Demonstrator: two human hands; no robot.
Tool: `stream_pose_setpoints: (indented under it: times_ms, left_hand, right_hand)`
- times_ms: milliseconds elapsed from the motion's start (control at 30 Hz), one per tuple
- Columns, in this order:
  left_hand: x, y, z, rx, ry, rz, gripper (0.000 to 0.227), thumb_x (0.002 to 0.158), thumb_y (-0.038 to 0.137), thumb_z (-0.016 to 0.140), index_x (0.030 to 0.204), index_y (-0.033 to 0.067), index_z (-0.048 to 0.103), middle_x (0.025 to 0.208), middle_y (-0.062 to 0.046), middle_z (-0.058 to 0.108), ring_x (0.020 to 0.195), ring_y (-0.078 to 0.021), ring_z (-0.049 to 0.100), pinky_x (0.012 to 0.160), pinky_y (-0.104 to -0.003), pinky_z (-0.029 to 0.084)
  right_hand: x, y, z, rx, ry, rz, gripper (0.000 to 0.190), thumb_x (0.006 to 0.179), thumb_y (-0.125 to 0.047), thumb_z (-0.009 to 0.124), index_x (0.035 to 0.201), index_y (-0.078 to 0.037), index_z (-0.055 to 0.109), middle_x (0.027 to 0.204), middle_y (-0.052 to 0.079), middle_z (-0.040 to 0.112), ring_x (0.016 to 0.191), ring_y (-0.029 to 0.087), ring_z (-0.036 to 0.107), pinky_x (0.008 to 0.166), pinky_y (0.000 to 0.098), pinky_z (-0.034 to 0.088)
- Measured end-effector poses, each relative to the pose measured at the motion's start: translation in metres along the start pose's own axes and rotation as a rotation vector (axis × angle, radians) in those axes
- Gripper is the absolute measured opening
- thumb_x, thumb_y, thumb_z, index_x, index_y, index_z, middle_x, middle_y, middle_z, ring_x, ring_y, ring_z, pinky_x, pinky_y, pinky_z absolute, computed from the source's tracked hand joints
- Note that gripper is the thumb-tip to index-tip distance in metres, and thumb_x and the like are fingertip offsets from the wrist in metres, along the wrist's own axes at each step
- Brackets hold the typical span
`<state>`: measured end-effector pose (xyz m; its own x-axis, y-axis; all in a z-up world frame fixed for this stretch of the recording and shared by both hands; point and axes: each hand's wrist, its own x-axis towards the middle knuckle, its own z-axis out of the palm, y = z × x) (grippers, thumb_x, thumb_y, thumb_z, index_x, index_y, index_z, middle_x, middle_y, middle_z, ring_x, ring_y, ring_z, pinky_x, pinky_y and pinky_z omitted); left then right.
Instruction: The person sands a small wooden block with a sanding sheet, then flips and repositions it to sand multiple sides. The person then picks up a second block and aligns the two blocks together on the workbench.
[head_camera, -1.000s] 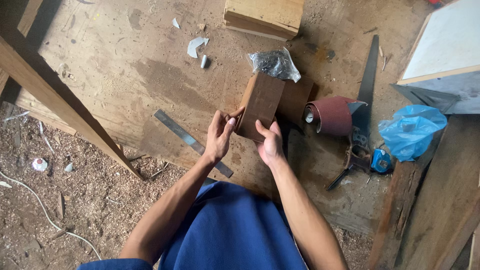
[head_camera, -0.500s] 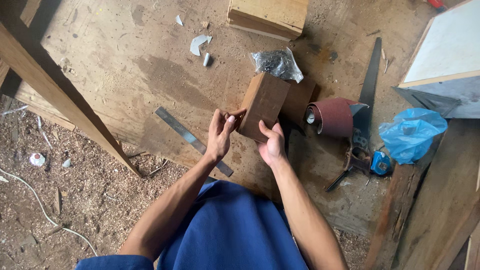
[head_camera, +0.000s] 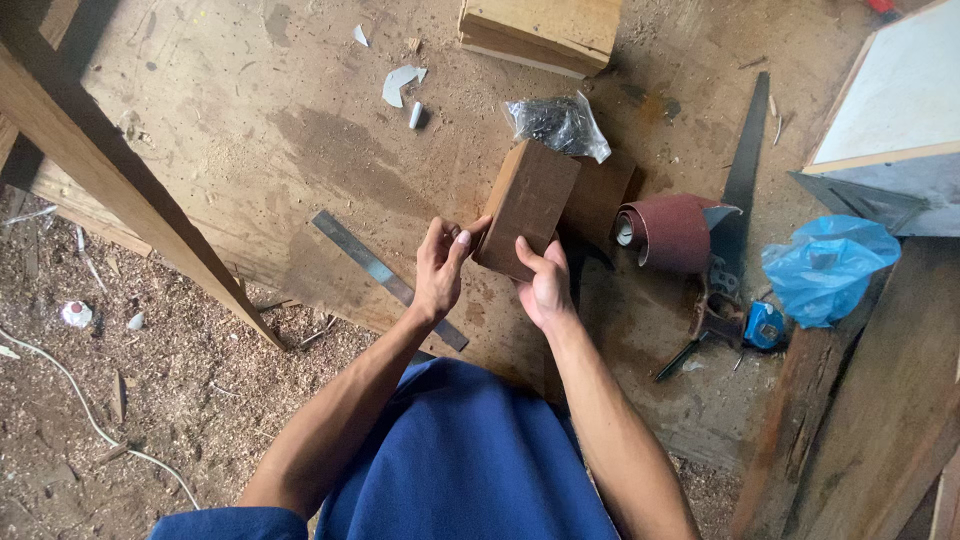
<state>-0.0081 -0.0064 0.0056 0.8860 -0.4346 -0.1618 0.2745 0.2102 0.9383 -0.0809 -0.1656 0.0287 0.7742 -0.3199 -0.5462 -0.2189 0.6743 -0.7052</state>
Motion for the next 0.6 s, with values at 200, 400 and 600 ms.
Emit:
stream_pose_setpoints:
  times_ms: [200, 400, 600]
  left_hand:
    - [-0.003, 0.006, -0.001, 0.074, -0.014, 0.029, 0.02, 0.109, 0.018, 0.052, 0.097, 0.0059, 0.039, 0.129, -0.016, 0.074, 0.08, -0.0073, 0.051, 0.076, -0.026, 0.051]
    - [-0.003, 0.007, 0.001, 0.052, -0.01, 0.014, 0.021, 0.108, 0.017, 0.053, 0.097, 0.0064, 0.039, 0.129, -0.016, 0.074, 0.073, -0.0068, 0.042, 0.07, -0.025, 0.047]
    - [0.002, 0.02, -0.004, 0.076, -0.019, -0.108, 0.022, 0.103, 0.021, 0.065, 0.103, 0.0019, 0.053, 0.121, -0.013, 0.077, 0.08, -0.0072, 0.052, 0.072, -0.026, 0.048]
  right_hand:
    - [-0.006, -0.007, 0.011, -0.007, -0.113, -0.077, 0.049, 0.099, -0.013, 0.062, 0.141, 0.001, 0.042, 0.135, 0.021, 0.056, 0.122, 0.031, 0.06, 0.107, 0.0507, 0.05]
    - [-0.004, -0.006, 0.007, -0.014, -0.032, -0.021, 0.05, 0.096, -0.012, 0.063, 0.141, -0.004, 0.041, 0.137, 0.016, 0.056, 0.125, 0.029, 0.058, 0.108, 0.0497, 0.049]
    - [-0.002, -0.002, 0.001, 0.02, -0.041, -0.044, 0.051, 0.097, -0.011, 0.065, 0.142, -0.005, 0.042, 0.138, 0.014, 0.056, 0.128, 0.028, 0.056, 0.11, 0.0473, 0.046]
